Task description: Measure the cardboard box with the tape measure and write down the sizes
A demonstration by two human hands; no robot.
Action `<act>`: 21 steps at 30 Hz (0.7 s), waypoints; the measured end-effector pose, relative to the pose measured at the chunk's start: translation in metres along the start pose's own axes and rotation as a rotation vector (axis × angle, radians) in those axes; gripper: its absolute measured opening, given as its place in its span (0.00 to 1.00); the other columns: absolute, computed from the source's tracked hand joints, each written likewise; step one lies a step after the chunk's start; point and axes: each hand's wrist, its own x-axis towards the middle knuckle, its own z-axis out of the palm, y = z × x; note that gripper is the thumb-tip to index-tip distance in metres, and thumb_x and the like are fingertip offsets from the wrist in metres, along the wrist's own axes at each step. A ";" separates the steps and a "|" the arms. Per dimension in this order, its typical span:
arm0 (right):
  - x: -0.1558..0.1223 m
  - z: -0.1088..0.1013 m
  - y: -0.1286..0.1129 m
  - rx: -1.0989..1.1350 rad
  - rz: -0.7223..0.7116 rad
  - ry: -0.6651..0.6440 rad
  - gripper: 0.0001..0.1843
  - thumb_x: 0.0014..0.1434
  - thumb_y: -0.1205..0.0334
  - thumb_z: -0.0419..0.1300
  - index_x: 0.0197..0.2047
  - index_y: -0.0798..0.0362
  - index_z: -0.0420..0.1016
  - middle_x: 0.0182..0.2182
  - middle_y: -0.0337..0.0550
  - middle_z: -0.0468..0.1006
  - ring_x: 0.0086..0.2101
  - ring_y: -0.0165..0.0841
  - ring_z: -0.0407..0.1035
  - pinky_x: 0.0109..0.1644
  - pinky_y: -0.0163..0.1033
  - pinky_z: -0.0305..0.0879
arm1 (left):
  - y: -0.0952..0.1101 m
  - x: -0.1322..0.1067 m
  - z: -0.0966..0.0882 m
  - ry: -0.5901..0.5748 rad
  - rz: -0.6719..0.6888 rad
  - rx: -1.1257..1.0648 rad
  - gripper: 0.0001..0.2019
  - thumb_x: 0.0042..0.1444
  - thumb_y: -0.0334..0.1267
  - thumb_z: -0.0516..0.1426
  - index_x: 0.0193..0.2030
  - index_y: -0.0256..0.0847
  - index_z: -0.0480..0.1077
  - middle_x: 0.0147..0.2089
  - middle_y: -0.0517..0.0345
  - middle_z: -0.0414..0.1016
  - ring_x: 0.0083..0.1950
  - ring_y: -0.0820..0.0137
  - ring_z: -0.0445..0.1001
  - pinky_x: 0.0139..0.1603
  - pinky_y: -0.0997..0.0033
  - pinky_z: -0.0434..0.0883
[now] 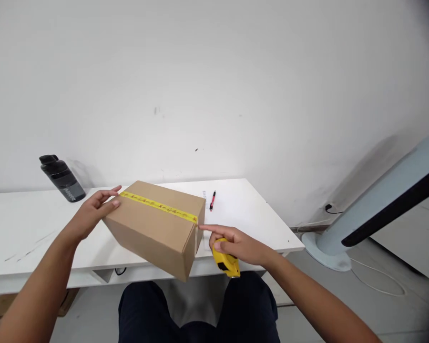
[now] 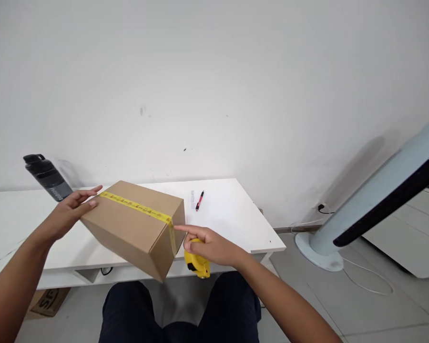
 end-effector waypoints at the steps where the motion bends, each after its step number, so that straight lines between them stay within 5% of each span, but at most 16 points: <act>1: 0.002 -0.001 0.002 0.057 -0.037 0.008 0.33 0.59 0.54 0.63 0.68 0.48 0.68 0.36 0.40 0.75 0.35 0.32 0.67 0.42 0.38 0.61 | -0.004 0.014 -0.002 -0.045 -0.015 -0.088 0.25 0.43 0.58 0.70 0.44 0.49 0.73 0.70 0.54 0.67 0.63 0.54 0.74 0.54 0.59 0.77; 5: 0.015 0.003 0.020 0.318 -0.069 0.126 0.41 0.60 0.50 0.61 0.72 0.52 0.56 0.31 0.39 0.75 0.30 0.32 0.64 0.35 0.37 0.61 | -0.005 0.061 0.012 -0.072 -0.096 -0.217 0.31 0.34 0.60 0.72 0.39 0.42 0.72 0.61 0.44 0.76 0.54 0.55 0.78 0.48 0.59 0.78; 8: 0.023 0.023 0.042 0.316 -0.031 0.196 0.48 0.58 0.53 0.63 0.76 0.51 0.47 0.32 0.38 0.76 0.29 0.31 0.64 0.34 0.36 0.59 | 0.004 0.082 0.040 0.012 -0.112 -0.206 0.31 0.44 0.66 0.65 0.39 0.38 0.72 0.52 0.41 0.79 0.54 0.53 0.77 0.49 0.58 0.77; 11: 0.018 0.050 0.066 0.327 -0.010 0.076 0.44 0.58 0.52 0.64 0.74 0.50 0.55 0.32 0.39 0.76 0.29 0.30 0.65 0.35 0.36 0.60 | 0.019 0.075 0.067 0.111 -0.131 -0.233 0.35 0.59 0.71 0.47 0.50 0.40 0.71 0.55 0.40 0.77 0.59 0.53 0.75 0.51 0.56 0.76; 13: 0.007 0.063 0.082 0.315 -0.030 0.039 0.38 0.58 0.49 0.64 0.70 0.47 0.64 0.33 0.39 0.75 0.30 0.31 0.65 0.34 0.36 0.60 | 0.029 0.049 0.075 0.107 -0.148 -0.295 0.40 0.62 0.71 0.34 0.59 0.40 0.66 0.59 0.37 0.75 0.61 0.54 0.75 0.50 0.54 0.77; 16: -0.014 0.064 0.093 0.261 -0.103 0.065 0.31 0.60 0.44 0.64 0.64 0.42 0.71 0.34 0.41 0.77 0.30 0.32 0.66 0.34 0.37 0.62 | 0.041 -0.020 0.069 -0.014 -0.062 -0.417 0.40 0.64 0.69 0.34 0.66 0.42 0.61 0.69 0.39 0.66 0.69 0.53 0.67 0.57 0.48 0.75; 18: -0.024 0.058 0.085 0.243 -0.150 0.112 0.27 0.61 0.42 0.63 0.60 0.41 0.76 0.37 0.44 0.78 0.31 0.33 0.68 0.33 0.38 0.64 | 0.049 -0.074 0.061 0.001 0.132 -0.364 0.38 0.65 0.68 0.32 0.64 0.45 0.64 0.70 0.44 0.65 0.73 0.54 0.62 0.63 0.46 0.72; 21: -0.024 0.056 0.053 0.214 -0.242 0.253 0.23 0.61 0.41 0.64 0.54 0.43 0.80 0.39 0.46 0.77 0.34 0.35 0.70 0.35 0.38 0.69 | 0.064 -0.139 0.061 -0.003 0.484 -0.053 0.30 0.66 0.65 0.42 0.61 0.49 0.68 0.64 0.45 0.73 0.68 0.54 0.69 0.65 0.47 0.70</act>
